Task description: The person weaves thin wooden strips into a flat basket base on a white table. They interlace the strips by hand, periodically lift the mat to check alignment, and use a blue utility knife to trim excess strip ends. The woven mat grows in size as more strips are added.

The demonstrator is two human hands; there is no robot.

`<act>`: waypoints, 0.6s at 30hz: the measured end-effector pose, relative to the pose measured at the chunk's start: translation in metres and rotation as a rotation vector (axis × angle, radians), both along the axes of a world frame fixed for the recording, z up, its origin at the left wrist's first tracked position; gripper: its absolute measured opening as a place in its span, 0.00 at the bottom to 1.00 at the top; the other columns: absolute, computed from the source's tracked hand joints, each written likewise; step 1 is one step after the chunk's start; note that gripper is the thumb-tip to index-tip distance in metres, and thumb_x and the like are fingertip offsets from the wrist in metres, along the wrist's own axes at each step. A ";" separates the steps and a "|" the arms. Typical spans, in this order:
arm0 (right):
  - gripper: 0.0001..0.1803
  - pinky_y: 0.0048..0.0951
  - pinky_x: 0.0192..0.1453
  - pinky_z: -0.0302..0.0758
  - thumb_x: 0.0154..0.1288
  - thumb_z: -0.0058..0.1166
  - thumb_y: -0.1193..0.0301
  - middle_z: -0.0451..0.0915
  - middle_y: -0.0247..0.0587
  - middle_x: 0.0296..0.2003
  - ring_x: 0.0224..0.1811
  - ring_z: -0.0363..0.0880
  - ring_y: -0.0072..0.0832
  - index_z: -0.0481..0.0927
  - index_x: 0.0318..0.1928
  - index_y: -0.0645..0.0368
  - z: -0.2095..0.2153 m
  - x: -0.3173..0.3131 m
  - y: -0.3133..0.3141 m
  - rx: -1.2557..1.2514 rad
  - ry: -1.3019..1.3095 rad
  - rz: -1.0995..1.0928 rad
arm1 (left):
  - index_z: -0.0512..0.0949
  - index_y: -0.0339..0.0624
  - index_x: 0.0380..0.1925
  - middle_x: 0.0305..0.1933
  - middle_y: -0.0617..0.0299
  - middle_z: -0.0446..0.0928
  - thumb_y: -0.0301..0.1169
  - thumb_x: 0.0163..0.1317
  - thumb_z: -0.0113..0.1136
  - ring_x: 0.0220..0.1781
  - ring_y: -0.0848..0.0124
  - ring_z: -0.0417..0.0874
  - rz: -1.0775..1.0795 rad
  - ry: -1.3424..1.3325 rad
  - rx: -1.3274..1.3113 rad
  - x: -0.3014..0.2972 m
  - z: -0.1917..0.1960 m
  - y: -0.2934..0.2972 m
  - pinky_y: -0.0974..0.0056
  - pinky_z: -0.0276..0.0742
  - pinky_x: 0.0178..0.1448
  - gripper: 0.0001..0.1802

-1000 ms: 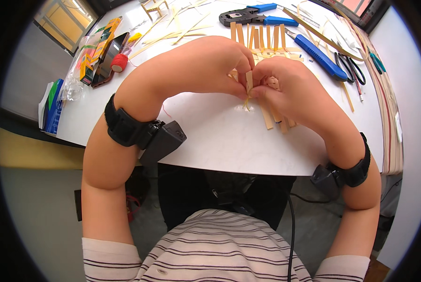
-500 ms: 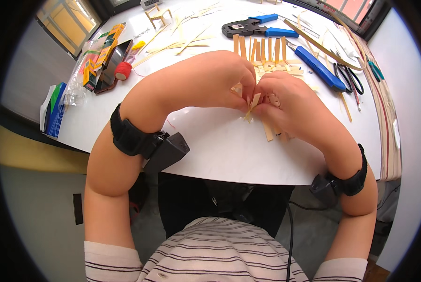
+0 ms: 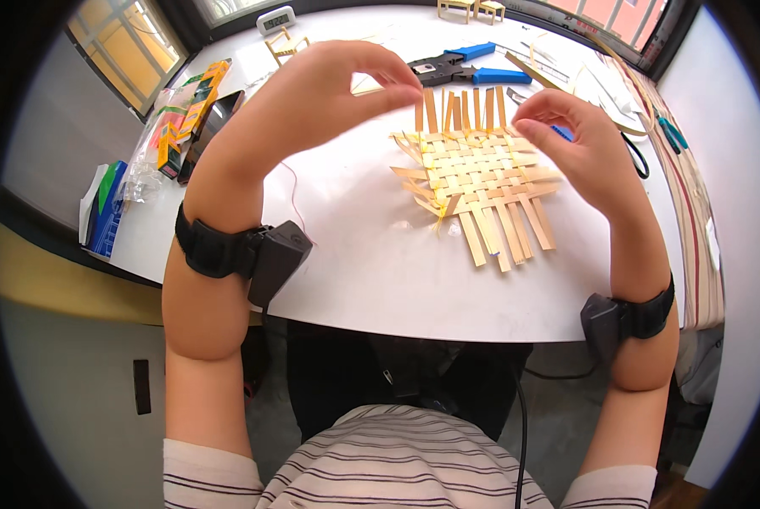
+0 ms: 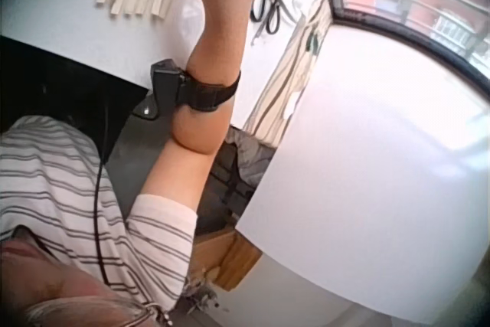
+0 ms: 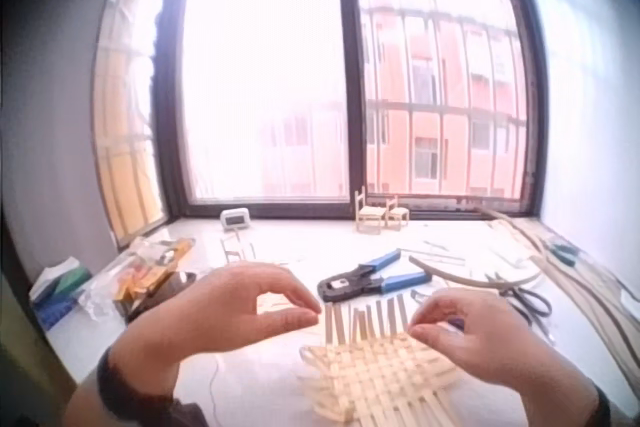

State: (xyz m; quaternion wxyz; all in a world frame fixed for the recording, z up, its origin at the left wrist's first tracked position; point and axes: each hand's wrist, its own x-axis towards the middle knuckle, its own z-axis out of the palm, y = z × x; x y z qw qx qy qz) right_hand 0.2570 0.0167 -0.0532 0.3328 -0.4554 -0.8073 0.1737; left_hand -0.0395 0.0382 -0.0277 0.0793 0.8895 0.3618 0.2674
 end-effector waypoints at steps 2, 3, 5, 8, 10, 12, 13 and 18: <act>0.10 0.27 0.51 0.79 0.70 0.60 0.68 0.86 0.39 0.37 0.42 0.84 0.27 0.84 0.43 0.63 0.002 0.009 0.007 0.037 0.013 -0.063 | 0.86 0.39 0.43 0.42 0.58 0.86 0.38 0.68 0.65 0.45 0.68 0.85 0.089 -0.089 0.027 -0.012 0.001 0.011 0.64 0.78 0.52 0.13; 0.10 0.26 0.50 0.78 0.70 0.60 0.68 0.86 0.38 0.36 0.41 0.84 0.25 0.84 0.43 0.63 0.001 0.014 0.011 0.029 0.036 -0.101 | 0.86 0.39 0.43 0.42 0.57 0.86 0.37 0.67 0.65 0.44 0.68 0.85 0.144 -0.112 0.044 -0.017 0.001 0.014 0.64 0.78 0.52 0.13; 0.10 0.26 0.49 0.78 0.70 0.60 0.68 0.85 0.37 0.35 0.40 0.82 0.23 0.84 0.44 0.63 0.000 0.018 0.013 -0.061 0.024 -0.107 | 0.86 0.39 0.44 0.42 0.56 0.86 0.36 0.66 0.66 0.44 0.67 0.85 0.240 -0.057 0.040 -0.023 -0.003 0.018 0.64 0.78 0.52 0.13; 0.11 0.26 0.47 0.77 0.70 0.60 0.68 0.84 0.36 0.34 0.38 0.81 0.21 0.84 0.44 0.64 -0.002 0.018 0.016 -0.146 0.012 -0.096 | 0.86 0.38 0.44 0.42 0.55 0.86 0.35 0.64 0.67 0.44 0.67 0.85 0.317 -0.004 -0.042 -0.033 -0.014 0.029 0.63 0.78 0.52 0.13; 0.11 0.26 0.45 0.76 0.70 0.60 0.68 0.85 0.36 0.35 0.37 0.80 0.22 0.84 0.44 0.64 -0.007 0.021 0.019 -0.141 -0.008 -0.121 | 0.87 0.39 0.44 0.42 0.56 0.86 0.34 0.62 0.68 0.45 0.66 0.85 0.330 0.029 -0.125 -0.034 -0.025 0.039 0.63 0.78 0.52 0.13; 0.11 0.27 0.45 0.76 0.70 0.60 0.68 0.85 0.37 0.35 0.37 0.80 0.23 0.84 0.44 0.63 -0.008 0.028 0.022 -0.100 -0.011 -0.158 | 0.88 0.40 0.43 0.42 0.56 0.86 0.34 0.62 0.69 0.46 0.66 0.84 0.331 0.064 -0.180 -0.027 -0.028 0.038 0.62 0.78 0.52 0.13; 0.11 0.27 0.45 0.76 0.69 0.60 0.68 0.86 0.37 0.36 0.37 0.80 0.23 0.84 0.44 0.63 -0.008 0.031 0.024 -0.079 -0.013 -0.178 | 0.88 0.41 0.43 0.42 0.56 0.86 0.34 0.61 0.69 0.46 0.66 0.83 0.331 0.082 -0.208 -0.024 -0.030 0.038 0.62 0.78 0.52 0.12; 0.11 0.27 0.46 0.77 0.69 0.60 0.68 0.86 0.38 0.37 0.38 0.80 0.24 0.85 0.45 0.62 -0.008 0.032 0.027 -0.091 0.024 -0.193 | 0.88 0.41 0.38 0.38 0.57 0.84 0.34 0.58 0.70 0.43 0.65 0.82 0.267 0.090 -0.271 -0.019 -0.045 0.040 0.61 0.78 0.49 0.10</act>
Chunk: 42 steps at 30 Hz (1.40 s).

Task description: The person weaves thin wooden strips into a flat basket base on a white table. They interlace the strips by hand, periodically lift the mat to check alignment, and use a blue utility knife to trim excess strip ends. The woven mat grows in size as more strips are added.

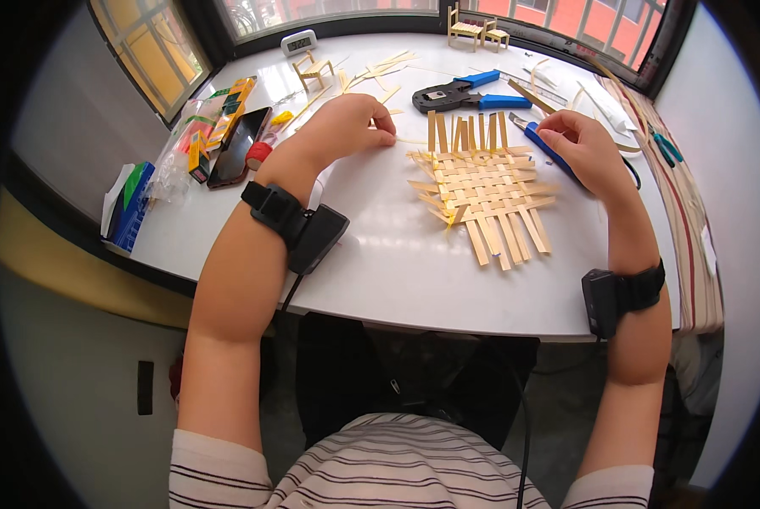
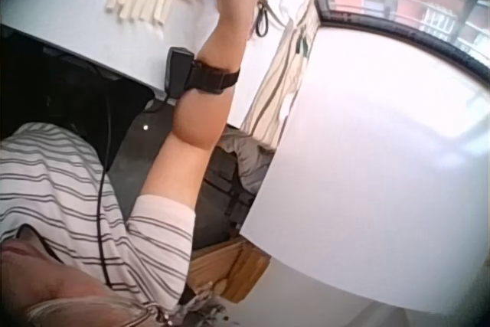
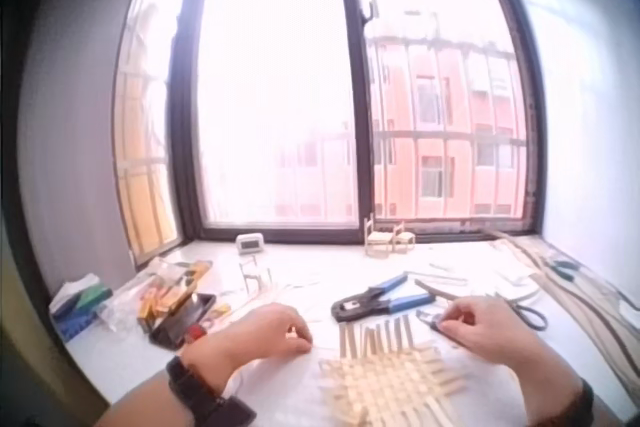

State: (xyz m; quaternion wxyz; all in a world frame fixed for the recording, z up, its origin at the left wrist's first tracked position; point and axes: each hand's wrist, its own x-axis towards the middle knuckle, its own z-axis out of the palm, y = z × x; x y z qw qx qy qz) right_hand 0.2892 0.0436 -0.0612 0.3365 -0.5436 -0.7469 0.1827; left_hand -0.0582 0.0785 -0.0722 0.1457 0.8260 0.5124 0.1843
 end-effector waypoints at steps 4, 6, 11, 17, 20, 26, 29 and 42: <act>0.11 0.28 0.46 0.76 0.69 0.59 0.68 0.86 0.38 0.36 0.38 0.80 0.24 0.85 0.45 0.63 -0.002 0.001 0.001 0.006 0.027 0.006 | 0.86 0.38 0.36 0.38 0.56 0.84 0.34 0.60 0.68 0.40 0.64 0.82 0.011 0.071 0.073 0.005 -0.006 0.005 0.60 0.78 0.47 0.10; 0.11 0.28 0.45 0.76 0.69 0.59 0.68 0.86 0.38 0.36 0.38 0.79 0.24 0.85 0.44 0.63 -0.001 0.000 0.001 -0.003 0.016 0.009 | 0.85 0.38 0.37 0.37 0.56 0.83 0.34 0.62 0.66 0.40 0.64 0.82 -0.041 0.146 0.163 0.004 -0.010 0.008 0.60 0.78 0.47 0.11; 0.11 0.29 0.45 0.76 0.69 0.59 0.68 0.86 0.38 0.35 0.37 0.79 0.25 0.85 0.44 0.63 0.000 -0.003 -0.001 -0.013 0.005 -0.019 | 0.81 0.35 0.39 0.35 0.59 0.84 0.34 0.68 0.60 0.29 0.73 0.81 0.089 -0.180 0.112 0.003 0.005 -0.001 0.66 0.76 0.35 0.11; 0.12 0.25 0.46 0.76 0.71 0.59 0.67 0.84 0.37 0.36 0.38 0.79 0.22 0.84 0.46 0.64 0.002 0.000 0.000 -0.018 -0.018 -0.015 | 0.77 0.34 0.44 0.31 0.65 0.81 0.35 0.73 0.56 0.24 0.80 0.75 0.097 -0.598 0.029 -0.005 0.015 0.007 0.73 0.70 0.29 0.13; 0.12 0.25 0.45 0.76 0.71 0.59 0.67 0.84 0.36 0.36 0.38 0.79 0.21 0.84 0.46 0.64 0.003 -0.001 0.000 -0.030 -0.024 -0.018 | 0.79 0.32 0.43 0.28 0.67 0.79 0.37 0.71 0.59 0.27 0.80 0.76 0.089 -0.647 0.148 -0.015 0.014 0.015 0.72 0.72 0.32 0.15; 0.12 0.29 0.46 0.77 0.69 0.60 0.67 0.86 0.39 0.35 0.38 0.79 0.26 0.85 0.45 0.63 -0.001 0.001 0.002 -0.023 0.012 -0.003 | 0.79 0.32 0.46 0.32 0.68 0.79 0.38 0.71 0.61 0.29 0.82 0.74 0.194 -0.835 0.368 -0.048 0.028 0.031 0.73 0.70 0.33 0.17; 0.13 0.29 0.46 0.77 0.69 0.60 0.65 0.86 0.39 0.36 0.38 0.79 0.26 0.85 0.45 0.62 -0.002 0.004 0.006 -0.023 -0.004 -0.028 | 0.80 0.33 0.46 0.32 0.69 0.79 0.39 0.71 0.61 0.29 0.83 0.73 0.249 -0.898 0.383 -0.062 0.038 0.029 0.73 0.70 0.33 0.17; 0.15 0.30 0.48 0.77 0.68 0.61 0.64 0.86 0.42 0.38 0.40 0.81 0.28 0.85 0.46 0.62 0.000 0.013 0.013 -0.008 -0.025 -0.031 | 0.80 0.35 0.44 0.26 0.66 0.78 0.40 0.70 0.60 0.28 0.78 0.74 0.159 -0.568 0.537 -0.016 0.031 0.010 0.70 0.71 0.35 0.17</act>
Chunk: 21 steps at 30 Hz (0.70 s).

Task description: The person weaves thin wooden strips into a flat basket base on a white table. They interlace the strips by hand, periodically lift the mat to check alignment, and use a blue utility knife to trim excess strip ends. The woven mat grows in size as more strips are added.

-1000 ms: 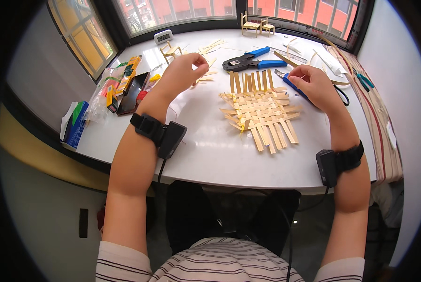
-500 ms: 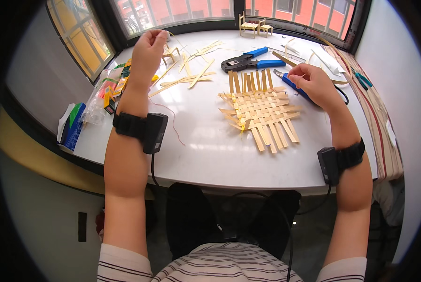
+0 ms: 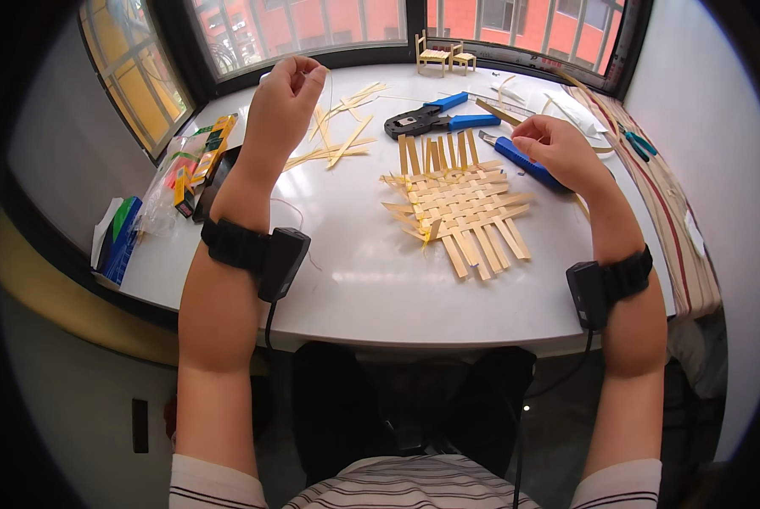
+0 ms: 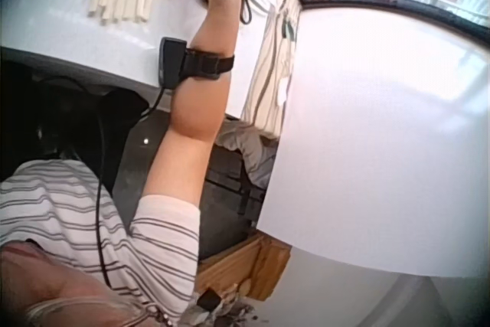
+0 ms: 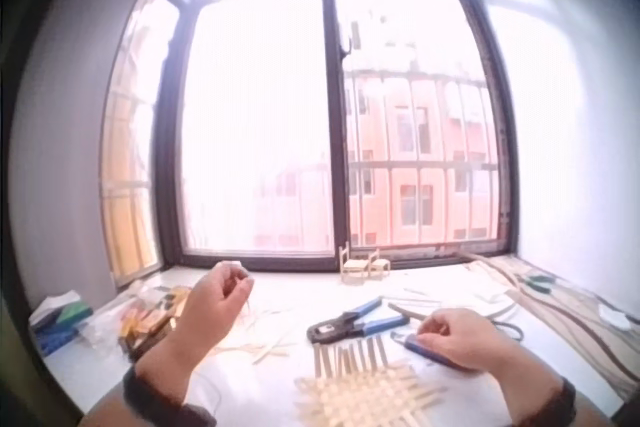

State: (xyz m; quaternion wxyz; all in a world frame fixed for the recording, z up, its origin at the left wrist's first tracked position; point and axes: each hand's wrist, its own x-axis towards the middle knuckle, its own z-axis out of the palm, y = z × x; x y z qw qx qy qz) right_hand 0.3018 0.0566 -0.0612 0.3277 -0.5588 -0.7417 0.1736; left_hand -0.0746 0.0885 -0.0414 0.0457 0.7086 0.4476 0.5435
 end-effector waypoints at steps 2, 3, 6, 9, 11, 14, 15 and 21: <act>0.15 0.29 0.48 0.77 0.67 0.62 0.63 0.86 0.42 0.38 0.41 0.81 0.29 0.85 0.46 0.62 -0.001 0.001 0.000 -0.025 -0.009 -0.015 | 0.80 0.36 0.43 0.25 0.64 0.77 0.39 0.70 0.59 0.27 0.76 0.74 0.044 0.070 0.049 0.005 -0.003 -0.003 0.67 0.71 0.35 0.15; 0.15 0.29 0.48 0.77 0.67 0.62 0.64 0.86 0.42 0.38 0.41 0.81 0.29 0.85 0.46 0.61 -0.002 0.003 0.001 -0.022 -0.009 -0.016 | 0.80 0.36 0.42 0.25 0.64 0.77 0.39 0.70 0.59 0.27 0.76 0.74 0.037 0.066 0.035 0.007 -0.004 -0.003 0.67 0.71 0.35 0.15; 0.15 0.30 0.49 0.77 0.66 0.63 0.64 0.85 0.43 0.38 0.42 0.82 0.30 0.85 0.46 0.61 -0.001 0.008 0.003 -0.024 -0.008 -0.021 | 0.80 0.36 0.41 0.24 0.65 0.75 0.39 0.70 0.59 0.27 0.76 0.74 0.026 0.065 -0.011 0.012 -0.002 -0.005 0.67 0.71 0.35 0.15; 0.14 0.23 0.40 0.76 0.67 0.62 0.66 0.83 0.36 0.35 0.37 0.78 0.21 0.84 0.47 0.61 -0.003 -0.001 0.001 -0.012 -0.030 -0.030 | 0.80 0.36 0.41 0.24 0.65 0.74 0.39 0.70 0.59 0.27 0.75 0.72 0.025 0.086 -0.046 0.012 -0.005 -0.005 0.67 0.70 0.34 0.15; 0.14 0.24 0.43 0.76 0.67 0.61 0.65 0.83 0.37 0.36 0.38 0.79 0.22 0.84 0.47 0.61 -0.007 -0.006 0.000 -0.027 0.007 -0.009 | 0.80 0.36 0.41 0.23 0.65 0.73 0.38 0.70 0.59 0.26 0.75 0.71 0.017 0.105 -0.051 0.012 -0.011 -0.005 0.66 0.69 0.33 0.14; 0.14 0.29 0.48 0.78 0.66 0.62 0.65 0.85 0.42 0.38 0.41 0.82 0.28 0.85 0.46 0.62 0.000 -0.004 -0.001 -0.024 -0.004 -0.022 | 0.79 0.36 0.40 0.22 0.65 0.70 0.38 0.70 0.59 0.26 0.76 0.69 0.028 0.151 -0.056 0.017 -0.011 -0.005 0.66 0.67 0.33 0.14; 0.14 0.30 0.49 0.79 0.65 0.63 0.65 0.86 0.45 0.38 0.42 0.83 0.31 0.85 0.45 0.62 0.000 -0.004 -0.002 -0.027 -0.003 -0.029 | 0.79 0.36 0.40 0.21 0.65 0.69 0.38 0.70 0.59 0.26 0.76 0.69 0.021 0.153 -0.065 0.018 -0.012 -0.004 0.66 0.67 0.33 0.14; 0.14 0.29 0.49 0.78 0.65 0.63 0.65 0.86 0.44 0.39 0.41 0.83 0.29 0.85 0.45 0.62 -0.001 -0.006 -0.003 -0.027 0.000 -0.024 | 0.79 0.36 0.40 0.22 0.66 0.69 0.37 0.70 0.60 0.25 0.76 0.68 0.002 0.155 -0.075 0.019 -0.011 -0.007 0.66 0.66 0.32 0.13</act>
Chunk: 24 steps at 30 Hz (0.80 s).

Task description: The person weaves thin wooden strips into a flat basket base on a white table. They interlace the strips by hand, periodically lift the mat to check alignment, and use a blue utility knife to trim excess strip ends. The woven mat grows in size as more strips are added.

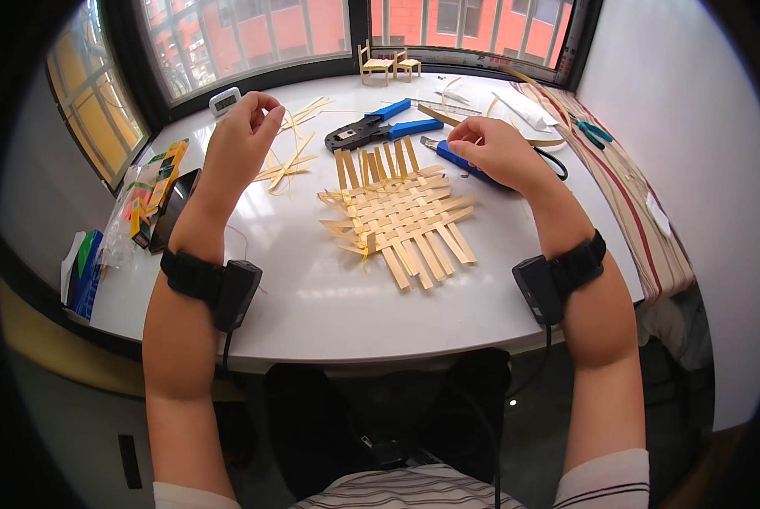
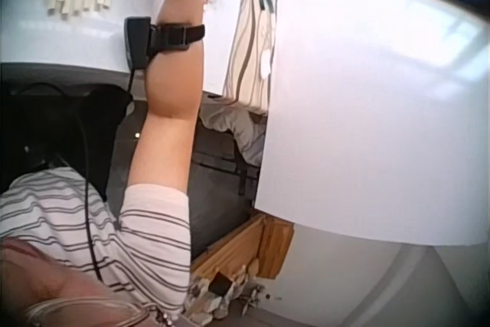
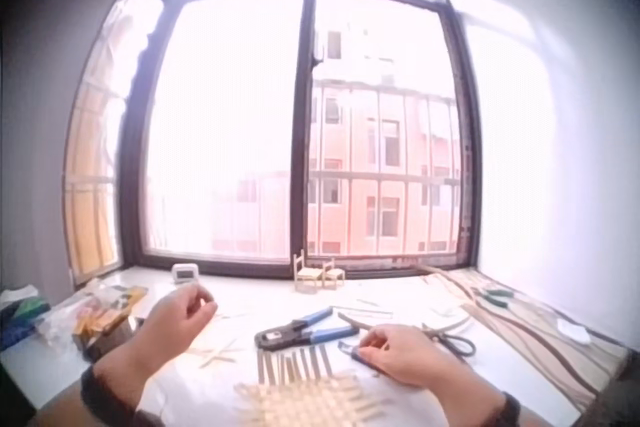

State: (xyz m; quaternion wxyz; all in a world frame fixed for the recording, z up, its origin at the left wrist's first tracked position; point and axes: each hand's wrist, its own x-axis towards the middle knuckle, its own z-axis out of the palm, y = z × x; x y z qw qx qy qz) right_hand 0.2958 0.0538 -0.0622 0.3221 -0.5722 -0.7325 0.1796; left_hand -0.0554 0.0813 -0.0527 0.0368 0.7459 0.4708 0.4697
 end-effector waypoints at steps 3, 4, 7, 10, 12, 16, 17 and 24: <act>0.14 0.30 0.49 0.78 0.65 0.63 0.65 0.86 0.43 0.39 0.42 0.83 0.30 0.85 0.45 0.62 0.002 0.002 0.000 -0.036 0.006 -0.013 | 0.79 0.36 0.40 0.22 0.65 0.68 0.37 0.70 0.60 0.25 0.76 0.67 -0.008 0.000 -0.014 0.001 -0.001 0.001 0.66 0.66 0.32 0.13; 0.14 0.29 0.49 0.78 0.66 0.62 0.65 0.86 0.43 0.39 0.42 0.82 0.28 0.85 0.46 0.61 0.001 0.002 0.001 -0.039 -0.001 -0.012 | 0.79 0.36 0.40 0.22 0.65 0.68 0.37 0.70 0.60 0.25 0.76 0.67 -0.010 0.001 -0.021 0.001 -0.002 0.001 0.66 0.65 0.32 0.13; 0.15 0.28 0.49 0.77 0.68 0.61 0.64 0.85 0.41 0.40 0.41 0.80 0.26 0.85 0.48 0.60 0.001 0.004 0.002 -0.048 -0.035 -0.010 | 0.79 0.36 0.40 0.21 0.66 0.67 0.37 0.70 0.60 0.25 0.76 0.67 -0.001 0.014 -0.014 0.001 -0.005 0.003 0.66 0.65 0.32 0.13; 0.14 0.28 0.49 0.78 0.67 0.61 0.64 0.85 0.41 0.41 0.42 0.81 0.26 0.85 0.48 0.59 0.005 -0.002 -0.002 -0.066 -0.067 -0.001 | 0.79 0.36 0.40 0.21 0.66 0.67 0.36 0.70 0.60 0.25 0.77 0.66 0.029 0.031 -0.018 0.000 -0.001 -0.001 0.66 0.63 0.31 0.13; 0.14 0.29 0.49 0.78 0.67 0.61 0.64 0.85 0.41 0.41 0.42 0.81 0.27 0.85 0.48 0.59 0.008 -0.002 -0.005 -0.074 -0.073 -0.001 | 0.79 0.36 0.39 0.20 0.66 0.66 0.36 0.70 0.60 0.24 0.77 0.65 0.011 0.018 -0.016 -0.001 -0.002 0.001 0.66 0.63 0.31 0.13; 0.14 0.29 0.49 0.78 0.67 0.61 0.64 0.86 0.41 0.42 0.42 0.81 0.27 0.85 0.48 0.59 0.005 -0.004 -0.001 -0.073 -0.068 0.009 | 0.79 0.35 0.39 0.20 0.67 0.65 0.36 0.69 0.60 0.24 0.77 0.63 -0.001 0.011 -0.018 0.001 -0.003 -0.001 0.66 0.62 0.31 0.13; 0.14 0.29 0.49 0.78 0.67 0.61 0.64 0.86 0.41 0.42 0.42 0.81 0.27 0.85 0.48 0.59 0.003 -0.003 0.000 -0.073 -0.066 0.009 | 0.79 0.35 0.39 0.20 0.67 0.65 0.36 0.70 0.60 0.24 0.77 0.63 -0.004 0.016 -0.018 0.001 -0.003 -0.001 0.66 0.62 0.31 0.13; 0.14 0.31 0.48 0.78 0.66 0.63 0.64 0.86 0.44 0.39 0.41 0.83 0.32 0.86 0.45 0.61 0.001 0.001 0.002 -0.021 -0.028 -0.018 | 0.79 0.36 0.39 0.21 0.67 0.66 0.36 0.70 0.60 0.25 0.78 0.64 -0.033 0.005 -0.022 0.003 -0.002 -0.001 0.67 0.62 0.31 0.12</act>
